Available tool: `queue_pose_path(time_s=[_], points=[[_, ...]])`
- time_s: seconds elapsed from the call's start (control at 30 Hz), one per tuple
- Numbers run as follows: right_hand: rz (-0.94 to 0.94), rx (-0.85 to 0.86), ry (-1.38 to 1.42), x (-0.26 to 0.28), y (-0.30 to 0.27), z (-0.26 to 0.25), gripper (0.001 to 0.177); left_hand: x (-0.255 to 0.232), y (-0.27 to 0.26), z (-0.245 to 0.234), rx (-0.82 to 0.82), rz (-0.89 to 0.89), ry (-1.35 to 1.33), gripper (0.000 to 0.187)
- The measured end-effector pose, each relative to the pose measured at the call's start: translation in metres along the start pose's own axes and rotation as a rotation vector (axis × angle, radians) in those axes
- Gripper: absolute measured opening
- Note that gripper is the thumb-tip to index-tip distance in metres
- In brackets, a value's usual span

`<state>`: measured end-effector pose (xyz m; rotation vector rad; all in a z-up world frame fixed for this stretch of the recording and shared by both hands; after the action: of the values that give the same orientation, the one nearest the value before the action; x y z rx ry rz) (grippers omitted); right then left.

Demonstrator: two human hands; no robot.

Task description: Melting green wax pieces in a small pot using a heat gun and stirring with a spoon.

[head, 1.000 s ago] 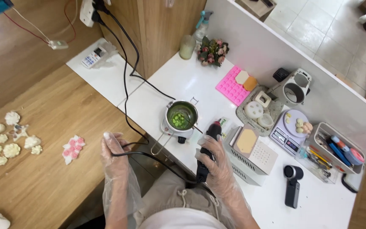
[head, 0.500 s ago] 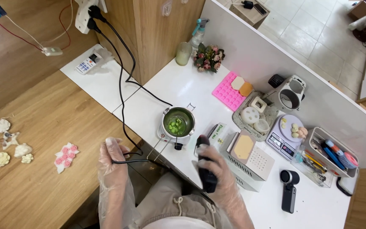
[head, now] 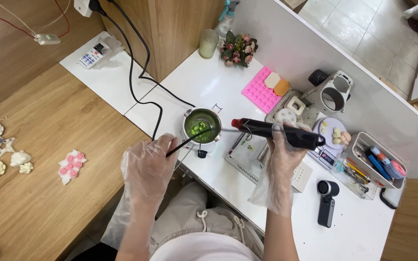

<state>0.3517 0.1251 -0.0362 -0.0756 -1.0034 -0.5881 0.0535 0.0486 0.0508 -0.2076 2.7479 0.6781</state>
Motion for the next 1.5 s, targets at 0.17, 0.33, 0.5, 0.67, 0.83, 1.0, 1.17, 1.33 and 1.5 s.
queue_pose_path(time_s=[0.17, 0.33, 0.5, 0.67, 0.83, 1.0, 1.17, 1.33, 1.5], points=[[0.192, -0.116, -0.161, -0.016, 0.023, -0.013, 0.060, 0.010, -0.006, -0.002, -0.038, 0.082, -0.004, 0.013], [0.195, -0.092, -0.127, -0.035, 0.029, -0.014, 0.062, 0.010, -0.003, -0.013, 0.017, -0.017, -0.253, 0.020], [0.209, -0.110, -0.203, -0.029, 0.029, -0.003, 0.058, 0.008, 0.000, -0.021, 0.015, 0.041, -0.267, 0.026], [0.241, -0.137, -0.227, -0.026, 0.028, 0.003, 0.056, 0.007, 0.000, -0.027, -0.074, 0.072, -0.350, 0.014], [0.227, -0.070, -0.230, -0.032, 0.029, -0.006, 0.050, 0.005, 0.002, -0.028, -0.080, 0.083, -0.309, 0.013], [0.220, -0.065, -0.200, -0.029, 0.029, -0.002, 0.054, 0.003, 0.002, -0.027, -0.040, 0.060, -0.285, 0.012], [0.256, -0.081, -0.197, -0.028, 0.029, 0.004, 0.056, 0.006, 0.001, -0.023, -0.103, 0.124, -0.316, 0.012], [0.238, -0.086, -0.217, -0.026, 0.027, 0.008, 0.054, 0.005, 0.006, -0.022, -0.112, 0.130, -0.270, 0.012], [0.274, -0.053, -0.186, -0.035, 0.040, 0.011, 0.054, 0.009, 0.016, -0.015, -0.121, 0.163, -0.239, 0.013]])
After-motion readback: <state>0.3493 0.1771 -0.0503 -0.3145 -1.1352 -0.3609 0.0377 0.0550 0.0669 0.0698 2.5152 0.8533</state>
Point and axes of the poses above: each hand's wrist, its own y-axis towards the middle knuckle, its own z-axis out of the palm, x = y × z, the point moved 1 cm from there along y, towards the middle knuckle, and after that the axes turned 11 degrees about y, right-handed, at the moved point
